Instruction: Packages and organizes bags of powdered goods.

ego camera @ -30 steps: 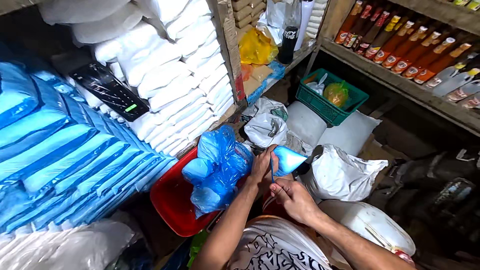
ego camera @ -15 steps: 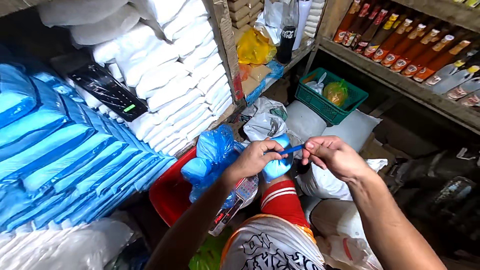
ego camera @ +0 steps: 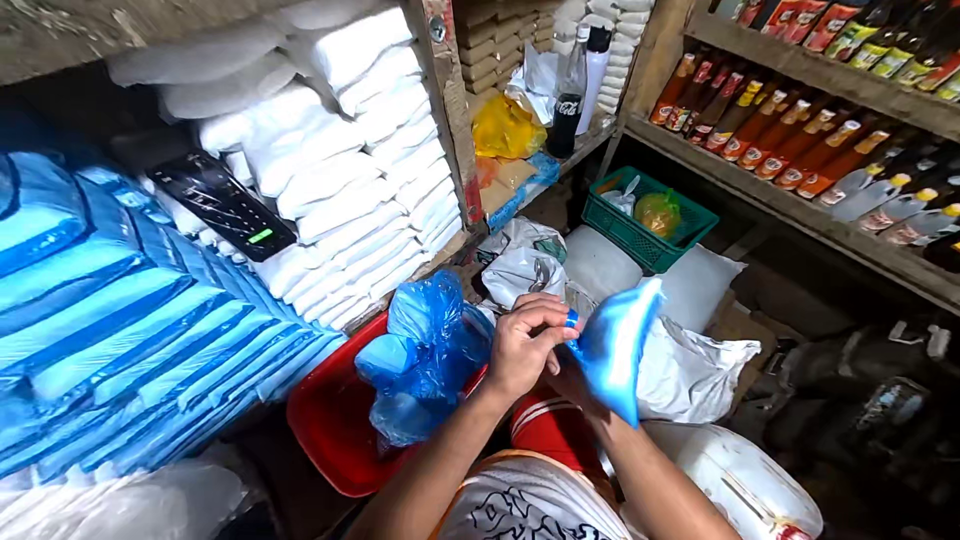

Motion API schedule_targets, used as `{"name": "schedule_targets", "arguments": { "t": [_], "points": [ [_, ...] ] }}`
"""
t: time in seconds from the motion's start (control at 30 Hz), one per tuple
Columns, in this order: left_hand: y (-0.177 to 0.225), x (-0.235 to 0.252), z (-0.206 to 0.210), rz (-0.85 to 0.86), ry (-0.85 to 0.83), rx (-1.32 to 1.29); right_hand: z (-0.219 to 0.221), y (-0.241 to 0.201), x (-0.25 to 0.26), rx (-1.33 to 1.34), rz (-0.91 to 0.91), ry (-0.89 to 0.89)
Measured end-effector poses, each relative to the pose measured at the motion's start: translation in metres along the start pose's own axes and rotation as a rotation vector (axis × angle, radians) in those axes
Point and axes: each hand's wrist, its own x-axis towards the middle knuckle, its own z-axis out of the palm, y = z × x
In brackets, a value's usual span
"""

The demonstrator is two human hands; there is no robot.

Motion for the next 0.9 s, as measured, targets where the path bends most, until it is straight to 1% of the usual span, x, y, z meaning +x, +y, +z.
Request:
{"name": "schedule_targets", "arguments": {
  "t": [0.03,0.07,0.1,0.13,0.2,0.27,0.33,0.4,0.47,0.6,0.67,0.8,0.83,0.9],
  "points": [
    [-0.009,-0.006,-0.003,-0.028,0.017,-0.047,-0.025,0.02,0.003,0.112,0.004,-0.088],
    [-0.02,-0.012,-0.005,-0.031,0.03,-0.09,-0.041,0.035,0.002,0.174,0.008,-0.143],
    [-0.029,-0.016,-0.006,-0.023,0.043,-0.104,-0.047,0.043,-0.001,0.194,0.002,-0.141],
    [-0.039,-0.018,-0.006,-0.004,0.062,-0.091,-0.048,0.047,-0.003,0.187,-0.014,-0.098],
    [-0.055,-0.02,-0.006,0.04,0.102,-0.008,-0.051,0.05,-0.008,0.112,-0.031,-0.025],
    [-0.071,-0.021,-0.012,0.08,0.11,0.132,-0.057,0.046,-0.011,-0.06,-0.034,0.026],
    [-0.089,-0.025,-0.022,0.078,0.091,0.21,-0.063,0.042,-0.012,-0.241,-0.03,0.079],
    [-0.107,-0.032,-0.033,0.03,0.062,0.178,-0.066,0.039,-0.013,-0.406,-0.019,0.093],
    [-0.125,-0.04,-0.038,-0.008,0.034,0.086,-0.066,0.035,-0.013,-0.548,0.003,0.098],
    [-0.155,-0.059,-0.036,-0.028,-0.112,0.083,-0.078,0.032,-0.023,-0.74,0.086,0.134],
    [-0.158,-0.064,-0.028,-0.056,-0.167,0.083,-0.086,0.029,-0.029,-0.853,0.084,0.148],
    [-0.151,-0.059,-0.024,-0.15,-0.191,0.096,-0.102,0.022,-0.032,-1.207,0.023,0.191],
    [-0.149,-0.055,-0.026,-0.171,-0.219,0.103,-0.108,0.024,-0.031,-1.26,0.014,0.193],
    [-0.146,-0.048,-0.029,-0.185,-0.305,0.117,-0.118,0.028,-0.026,-1.328,-0.074,0.206]
  ]
}}
